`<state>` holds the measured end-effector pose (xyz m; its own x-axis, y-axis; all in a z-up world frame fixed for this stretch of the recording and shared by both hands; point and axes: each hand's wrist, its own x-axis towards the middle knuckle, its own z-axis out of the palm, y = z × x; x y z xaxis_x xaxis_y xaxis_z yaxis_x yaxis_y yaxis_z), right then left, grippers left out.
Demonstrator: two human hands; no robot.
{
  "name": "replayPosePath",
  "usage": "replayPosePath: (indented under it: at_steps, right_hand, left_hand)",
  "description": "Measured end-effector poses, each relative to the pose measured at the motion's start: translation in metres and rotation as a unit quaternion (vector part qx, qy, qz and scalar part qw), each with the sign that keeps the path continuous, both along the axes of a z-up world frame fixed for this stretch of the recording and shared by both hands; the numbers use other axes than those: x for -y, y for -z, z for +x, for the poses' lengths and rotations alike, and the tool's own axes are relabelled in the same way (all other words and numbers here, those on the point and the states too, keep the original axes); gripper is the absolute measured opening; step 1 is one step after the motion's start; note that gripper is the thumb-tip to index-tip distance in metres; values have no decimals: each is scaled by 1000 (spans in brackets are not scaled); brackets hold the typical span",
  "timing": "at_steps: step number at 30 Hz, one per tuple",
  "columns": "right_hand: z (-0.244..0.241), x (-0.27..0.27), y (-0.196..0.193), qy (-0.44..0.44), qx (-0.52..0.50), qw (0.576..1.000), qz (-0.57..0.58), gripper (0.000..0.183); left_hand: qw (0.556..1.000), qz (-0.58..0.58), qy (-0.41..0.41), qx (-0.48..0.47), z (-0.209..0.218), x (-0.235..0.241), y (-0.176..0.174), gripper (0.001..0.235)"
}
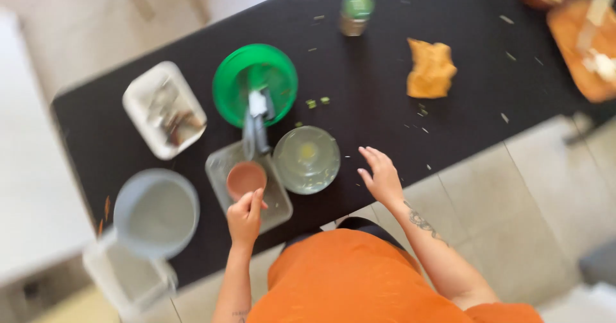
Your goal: Clearing items from a kitchen counter, spraying it with cleaning solution, and wiping it down thoroughly with a cloth.
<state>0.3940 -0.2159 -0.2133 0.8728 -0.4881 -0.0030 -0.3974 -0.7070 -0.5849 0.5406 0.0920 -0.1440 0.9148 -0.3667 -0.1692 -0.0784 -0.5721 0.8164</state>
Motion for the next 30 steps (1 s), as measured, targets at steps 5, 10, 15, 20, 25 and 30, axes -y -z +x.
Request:
replayPosePath:
  at_steps: [5, 10, 15, 20, 25, 30]
  right_hand:
    - [-54, -9, -1, 112, -71, 991, -36, 54]
    - [-120, -18, -26, 180, -125, 975, 31, 51]
    - [-199, -24, -42, 324, -153, 920, 160, 49]
    - [-283, 5, -41, 367, -160, 889, 222, 48]
    - [-361, 44, -57, 416, -168, 860, 242, 39]
    - [-405, 77, -68, 461, -155, 840, 243, 37]
  left_hand:
    - [990, -68, 115, 37, 36, 49, 7, 43]
    - [952, -91, 293, 15, 30, 114, -2, 44]
    - [912, -69, 401, 54, -19, 188, -22, 41]
    - [881, -93, 462, 50, -107, 266, -23, 38]
    - [807, -46, 586, 62, -211, 332, -8, 45]
    - [732, -127, 668, 54, -261, 378, -31, 17]
